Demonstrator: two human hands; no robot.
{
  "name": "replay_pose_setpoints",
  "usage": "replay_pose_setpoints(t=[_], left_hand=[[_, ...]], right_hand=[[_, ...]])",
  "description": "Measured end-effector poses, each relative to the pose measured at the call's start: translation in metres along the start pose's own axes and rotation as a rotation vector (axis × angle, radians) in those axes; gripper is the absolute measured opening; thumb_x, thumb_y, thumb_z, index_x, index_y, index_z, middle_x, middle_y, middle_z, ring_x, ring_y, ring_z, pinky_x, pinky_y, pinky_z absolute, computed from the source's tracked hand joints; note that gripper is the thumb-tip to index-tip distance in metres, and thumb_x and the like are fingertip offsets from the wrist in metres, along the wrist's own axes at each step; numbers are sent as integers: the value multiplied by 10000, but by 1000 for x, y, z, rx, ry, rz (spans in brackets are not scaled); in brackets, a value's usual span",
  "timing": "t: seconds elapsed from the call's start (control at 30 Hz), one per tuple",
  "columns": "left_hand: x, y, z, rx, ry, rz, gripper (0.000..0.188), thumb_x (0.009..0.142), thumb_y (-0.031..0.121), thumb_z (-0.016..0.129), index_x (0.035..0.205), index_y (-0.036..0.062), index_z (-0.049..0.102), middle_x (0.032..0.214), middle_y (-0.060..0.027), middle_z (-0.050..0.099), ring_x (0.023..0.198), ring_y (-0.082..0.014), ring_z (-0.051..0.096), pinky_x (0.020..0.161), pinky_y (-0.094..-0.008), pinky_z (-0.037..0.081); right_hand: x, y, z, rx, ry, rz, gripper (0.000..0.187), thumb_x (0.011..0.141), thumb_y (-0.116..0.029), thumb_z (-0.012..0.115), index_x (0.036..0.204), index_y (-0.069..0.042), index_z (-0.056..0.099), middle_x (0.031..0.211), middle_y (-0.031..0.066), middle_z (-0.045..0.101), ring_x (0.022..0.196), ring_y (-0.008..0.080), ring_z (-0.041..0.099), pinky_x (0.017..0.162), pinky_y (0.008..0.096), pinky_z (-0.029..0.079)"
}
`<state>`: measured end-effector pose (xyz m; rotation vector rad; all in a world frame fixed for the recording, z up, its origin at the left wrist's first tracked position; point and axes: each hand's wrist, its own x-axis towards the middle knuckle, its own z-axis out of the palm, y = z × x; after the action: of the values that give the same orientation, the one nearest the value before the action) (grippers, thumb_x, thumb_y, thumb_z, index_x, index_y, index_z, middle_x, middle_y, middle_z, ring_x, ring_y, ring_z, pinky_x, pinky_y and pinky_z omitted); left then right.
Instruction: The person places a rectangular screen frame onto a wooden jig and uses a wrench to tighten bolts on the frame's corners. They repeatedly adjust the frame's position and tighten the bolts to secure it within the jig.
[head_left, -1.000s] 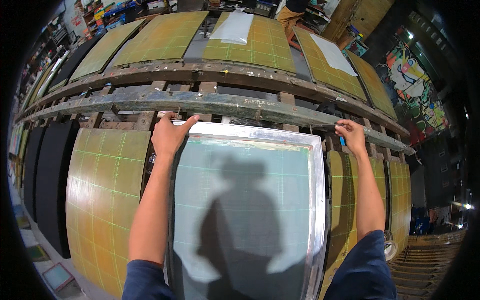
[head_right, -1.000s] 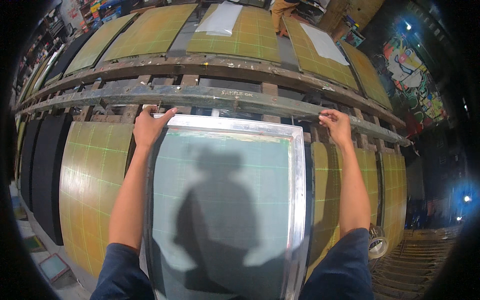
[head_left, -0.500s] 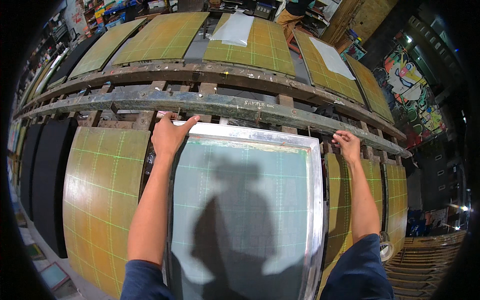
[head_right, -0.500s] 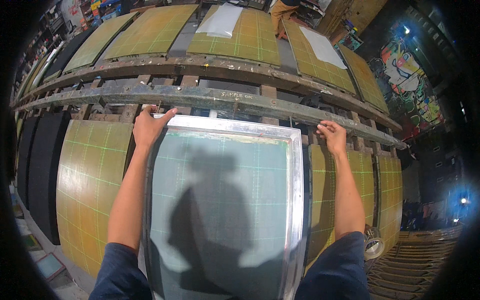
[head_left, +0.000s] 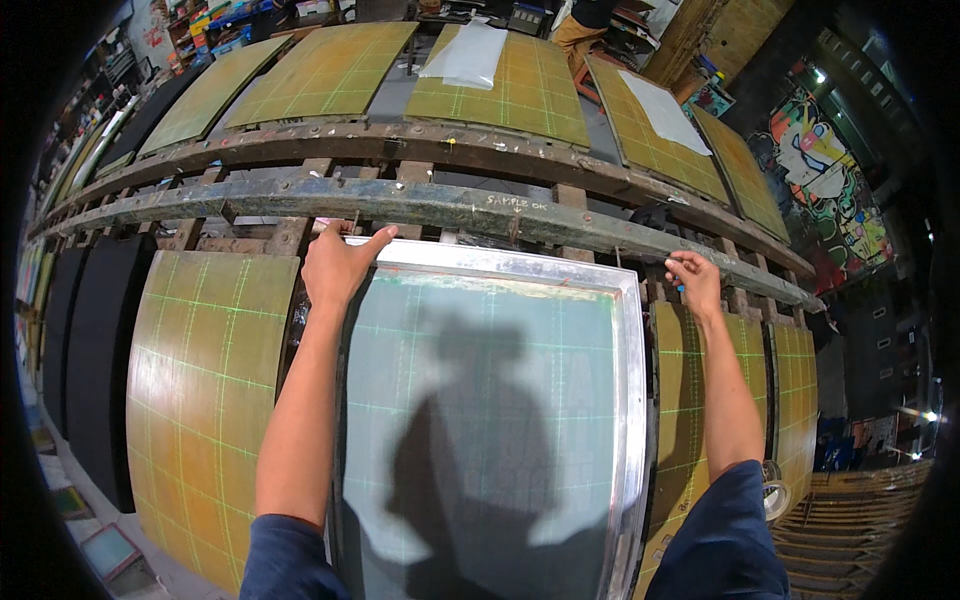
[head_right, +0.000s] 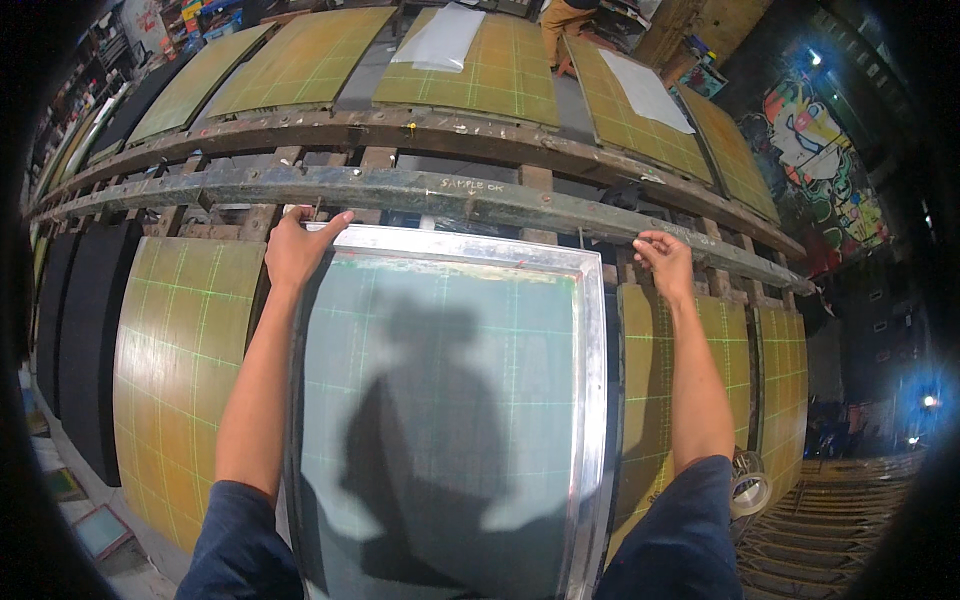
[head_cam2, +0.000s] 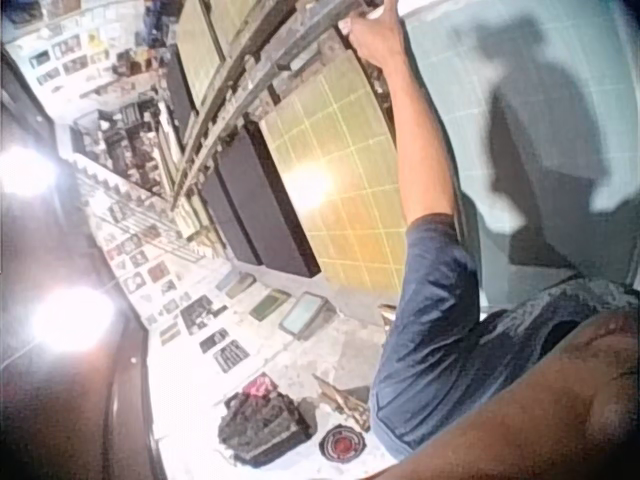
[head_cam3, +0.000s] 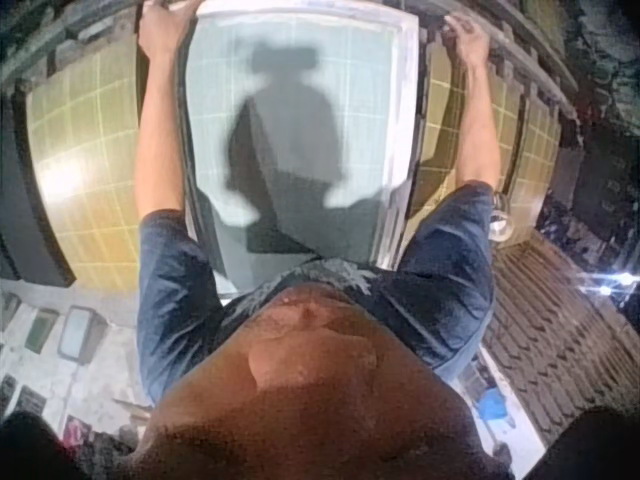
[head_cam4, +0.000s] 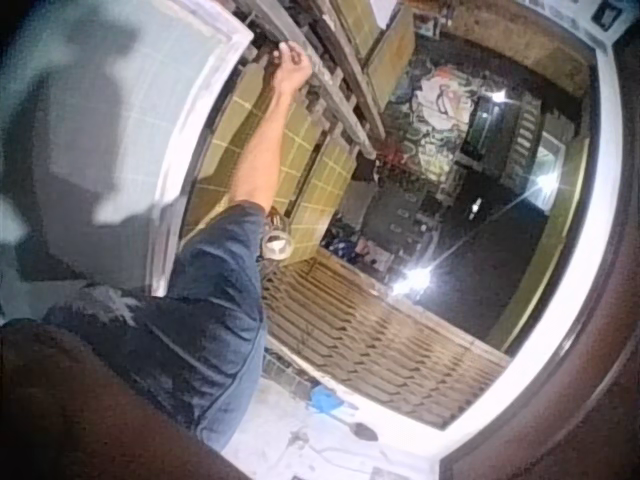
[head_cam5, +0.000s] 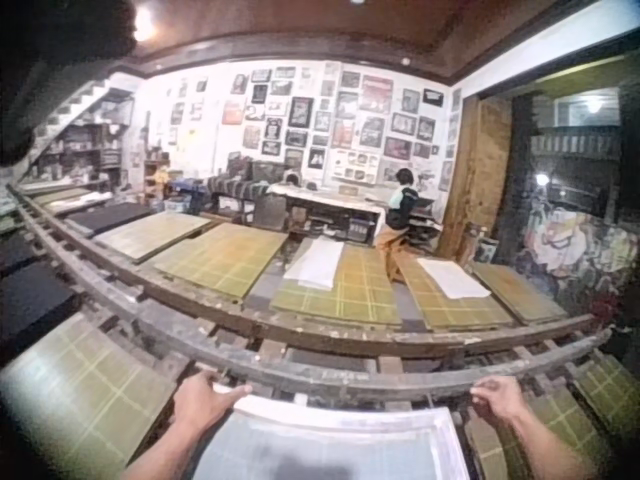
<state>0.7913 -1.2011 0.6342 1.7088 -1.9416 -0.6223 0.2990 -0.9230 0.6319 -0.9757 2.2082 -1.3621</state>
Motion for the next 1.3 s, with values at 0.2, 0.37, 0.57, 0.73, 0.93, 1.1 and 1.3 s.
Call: replay_pose_setpoints(t=[0.2, 0.37, 0.57, 0.73, 0.93, 1.1, 1.3], left_hand=[[-1, 1, 0, 10, 11, -1, 924, 693, 710, 779, 1224, -39, 675, 1152, -234, 718, 1097, -365, 693, 950, -437, 522], [-1, 0, 2, 13, 26, 2, 927, 691, 711, 784, 1221, -42, 676, 1152, -232, 719, 1094, -368, 695, 948, -432, 524], [4, 6, -2, -7, 3, 20, 929, 683, 707, 791, 1212, -49, 681, 1143, -236, 721, 1094, -366, 696, 953, -433, 522], [3, -9, -4, 21, 25, 20, 930, 688, 701, 789, 1209, -61, 677, 1125, -251, 720, 1078, -369, 699, 946, -431, 524], [1, -6, 6, 30, 27, 30, 899, 700, 727, 764, 1212, -9, 696, 1105, -217, 735, 1041, -348, 715, 907, -444, 551], [3, -8, 4, 38, 58, 54, 897, 699, 727, 764, 1213, -6, 696, 1113, -216, 733, 1044, -356, 712, 906, -445, 550], [1, -2, 3, 16, 15, 18, 915, 697, 720, 771, 1204, -37, 689, 1127, -241, 722, 1079, -359, 700, 940, -435, 529]], right_hand=[[20, -55, 7, -98, -59, -236, 188, 881, -32, 748, 1065, -7, 718, 879, 35, 735, 776, 109, 675, 695, 256, 528], [5, -116, 42, -507, -35, -458, 278, 827, -55, 775, 1103, -54, 736, 916, 115, 759, 766, 187, 699, 729, 338, 550], [-10, -132, 138, -848, -349, -725, 198, 833, -35, 715, 1030, -52, 728, 1028, 153, 733, 984, 399, 675, 868, 466, 544], [-37, -166, 120, -384, -58, -810, 244, 880, -76, 720, 1124, -73, 732, 992, 126, 734, 910, 297, 712, 839, 367, 561], [-31, -99, 9, 67, 88, -263, 242, 933, -56, 719, 1160, 27, 698, 1001, 88, 738, 862, 141, 705, 727, 262, 557], [-24, -56, -3, 66, 85, -179, 204, 906, -73, 756, 1088, 9, 714, 915, 66, 743, 817, 128, 708, 653, 243, 527], [-7, -33, 14, 153, 84, -123, 166, 905, -74, 759, 1042, 6, 709, 943, 74, 738, 820, 142, 714, 636, 246, 518]])
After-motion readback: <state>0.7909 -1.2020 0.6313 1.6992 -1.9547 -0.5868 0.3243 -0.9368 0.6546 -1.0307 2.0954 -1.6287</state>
